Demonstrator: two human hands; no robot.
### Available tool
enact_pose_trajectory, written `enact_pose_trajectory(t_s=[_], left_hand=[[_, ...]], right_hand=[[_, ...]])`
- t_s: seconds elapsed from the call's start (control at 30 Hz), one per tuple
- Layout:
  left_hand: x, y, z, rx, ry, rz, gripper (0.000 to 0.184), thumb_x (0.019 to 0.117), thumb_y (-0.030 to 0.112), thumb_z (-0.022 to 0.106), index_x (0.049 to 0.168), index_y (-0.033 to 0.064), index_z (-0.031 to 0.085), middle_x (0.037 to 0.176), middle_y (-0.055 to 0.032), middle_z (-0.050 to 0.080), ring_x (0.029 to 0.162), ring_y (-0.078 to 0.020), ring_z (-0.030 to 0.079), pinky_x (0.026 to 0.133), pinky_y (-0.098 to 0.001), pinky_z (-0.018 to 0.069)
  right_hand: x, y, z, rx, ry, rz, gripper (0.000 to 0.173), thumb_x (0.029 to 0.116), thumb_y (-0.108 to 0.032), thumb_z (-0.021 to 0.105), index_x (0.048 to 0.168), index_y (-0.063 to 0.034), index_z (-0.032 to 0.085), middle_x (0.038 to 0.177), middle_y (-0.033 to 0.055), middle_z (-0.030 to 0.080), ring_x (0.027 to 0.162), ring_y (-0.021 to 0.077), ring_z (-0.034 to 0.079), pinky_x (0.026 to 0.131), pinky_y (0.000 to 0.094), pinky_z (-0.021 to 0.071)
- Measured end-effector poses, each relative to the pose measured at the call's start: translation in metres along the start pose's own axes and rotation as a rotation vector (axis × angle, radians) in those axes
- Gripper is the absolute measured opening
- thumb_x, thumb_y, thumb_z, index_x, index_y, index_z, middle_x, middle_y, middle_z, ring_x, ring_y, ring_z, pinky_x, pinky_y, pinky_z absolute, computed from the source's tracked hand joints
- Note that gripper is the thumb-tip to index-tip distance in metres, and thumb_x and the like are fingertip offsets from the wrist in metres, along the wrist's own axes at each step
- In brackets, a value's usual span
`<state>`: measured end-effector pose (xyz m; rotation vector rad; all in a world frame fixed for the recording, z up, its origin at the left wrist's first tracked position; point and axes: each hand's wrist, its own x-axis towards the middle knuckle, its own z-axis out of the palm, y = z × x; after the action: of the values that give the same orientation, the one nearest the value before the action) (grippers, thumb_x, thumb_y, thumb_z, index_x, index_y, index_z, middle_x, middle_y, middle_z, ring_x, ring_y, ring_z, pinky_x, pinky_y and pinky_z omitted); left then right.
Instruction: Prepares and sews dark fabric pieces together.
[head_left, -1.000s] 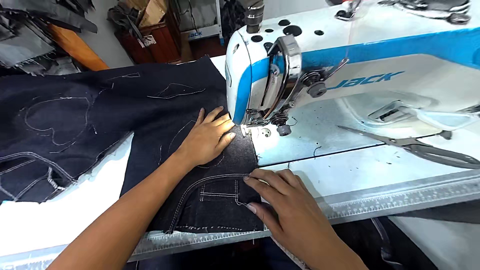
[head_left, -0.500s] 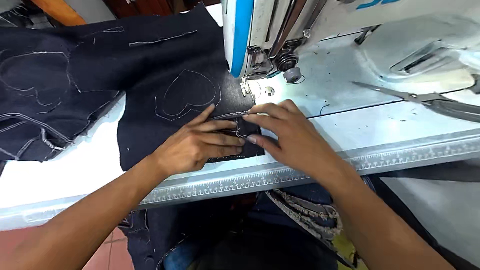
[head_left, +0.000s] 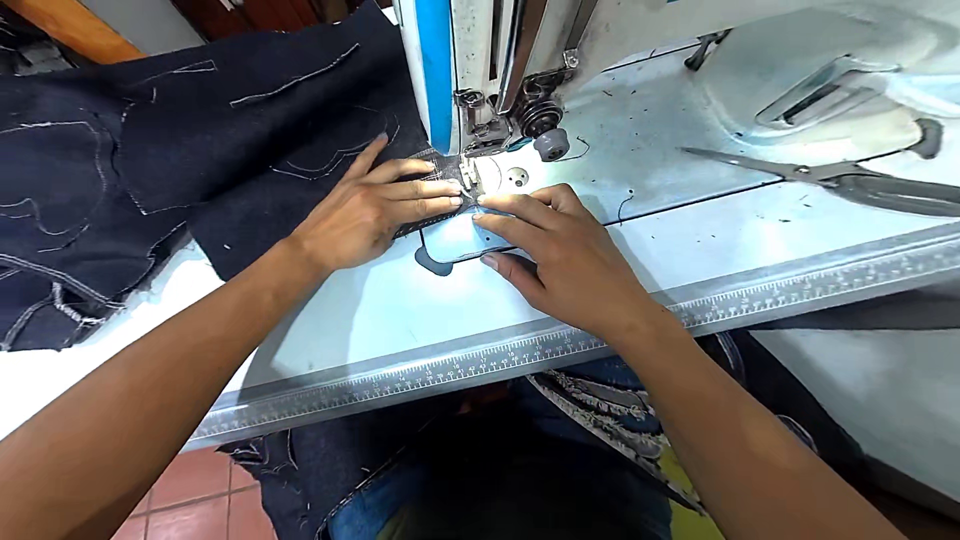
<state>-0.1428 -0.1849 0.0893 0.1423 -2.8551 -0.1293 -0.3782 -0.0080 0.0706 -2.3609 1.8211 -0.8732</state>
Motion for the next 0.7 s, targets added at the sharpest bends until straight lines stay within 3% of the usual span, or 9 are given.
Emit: enact_pose_trajectory(t_s=[0.17,0.27,0.3,0.33,0.4,0.43,0.53,0.6,0.7], left_hand=[[0.013,-0.014,-0.013,0.027,-0.064,0.02,0.054,0.0969,-0.002,0.042,0.135,0.0241,0.069,0.141,0.0044,0.065,0.14,-0.0255,0.052,0.119,-0.0609,0.0307],[0.031,-0.026,-0.054,0.213,-0.217,0.252,0.051,0.0927,-0.006,0.045,0.133,0.0145,0.069,0.138,-0.0061,0.067,0.133,-0.0323,0.059,0.112,-0.0566,0.0415],[0.035,-0.035,-0.065,0.267,-0.235,0.357,0.042,0.1001,0.005,0.044,0.134,0.0124,0.068,0.137,-0.0104,0.067,0.133,-0.0353,0.058,0.113,-0.0586,0.0402],[0.035,-0.048,-0.072,0.298,-0.25,0.443,0.042,0.1083,0.027,0.039,0.139,0.0137,0.064,0.142,-0.0115,0.064,0.136,-0.0369,0.055,0.116,-0.0601,0.0362],[0.024,-0.076,-0.071,0.291,-0.294,0.516,0.07,0.1034,0.064,0.028,0.152,0.0207,0.053,0.156,-0.0097,0.051,0.146,-0.0386,0.043,0.121,-0.064,0.0259],[0.013,-0.084,-0.063,0.254,-0.309,0.496,0.078,0.0999,0.071,0.023,0.155,0.023,0.049,0.16,-0.0088,0.046,0.149,-0.0389,0.039,0.121,-0.0652,0.0237],[-0.029,-0.053,-0.033,0.093,-0.276,0.207,0.086,0.0975,0.076,0.016,0.158,0.0209,0.044,0.167,-0.0085,0.034,0.154,-0.0381,0.028,0.119,-0.0719,0.0212],[-0.046,0.014,-0.017,0.019,-0.153,-0.131,0.082,0.0985,0.073,0.026,0.156,0.0188,0.047,0.167,-0.0068,0.034,0.155,-0.036,0.026,0.117,-0.0755,0.0189],[-0.051,0.11,0.007,-0.012,0.065,-0.491,0.051,0.1013,0.055,0.048,0.142,0.0286,0.063,0.16,-0.0043,0.046,0.152,-0.0386,0.033,0.111,-0.0825,0.0198]], right_hand=[[0.002,0.002,0.001,0.024,0.024,0.004,0.037,0.0989,-0.039,0.058,0.126,-0.0193,0.074,0.136,-0.0003,0.065,0.112,0.025,0.058,0.089,0.0397,0.0483],[0.004,0.004,0.002,0.037,0.043,0.008,0.035,0.0978,-0.039,0.06,0.122,-0.0192,0.075,0.131,0.0,0.067,0.11,0.0241,0.059,0.088,0.0387,0.0495],[0.004,0.004,0.002,0.04,0.043,0.012,0.035,0.0977,-0.039,0.06,0.122,-0.0192,0.075,0.131,-0.0002,0.067,0.11,0.024,0.06,0.088,0.0387,0.0497],[0.004,0.004,0.002,0.042,0.041,0.014,0.035,0.0977,-0.039,0.06,0.121,-0.0191,0.075,0.131,-0.0006,0.067,0.109,0.0237,0.06,0.087,0.0385,0.0497],[0.004,0.004,0.002,0.042,0.046,0.011,0.035,0.0979,-0.039,0.06,0.121,-0.0185,0.076,0.132,-0.0007,0.067,0.109,0.0236,0.06,0.087,0.0385,0.0498],[0.003,0.004,0.001,0.042,0.05,0.007,0.034,0.0983,-0.039,0.06,0.12,-0.0182,0.076,0.131,-0.0008,0.067,0.109,0.0234,0.06,0.087,0.0382,0.0498],[-0.005,0.002,-0.001,0.043,0.095,-0.055,0.029,0.0997,-0.033,0.059,0.113,-0.0142,0.077,0.123,0.0024,0.07,0.11,0.0245,0.062,0.09,0.039,0.0519],[-0.011,-0.002,-0.002,0.035,0.148,-0.14,0.027,0.1008,-0.028,0.058,0.109,-0.0133,0.078,0.116,0.0032,0.073,0.107,0.0234,0.066,0.088,0.0381,0.0544],[-0.013,-0.007,-0.002,0.031,0.066,-0.254,0.031,0.1009,-0.026,0.053,0.121,-0.0214,0.075,0.128,0.0039,0.069,0.112,0.0254,0.063,0.083,0.0399,0.0525]])
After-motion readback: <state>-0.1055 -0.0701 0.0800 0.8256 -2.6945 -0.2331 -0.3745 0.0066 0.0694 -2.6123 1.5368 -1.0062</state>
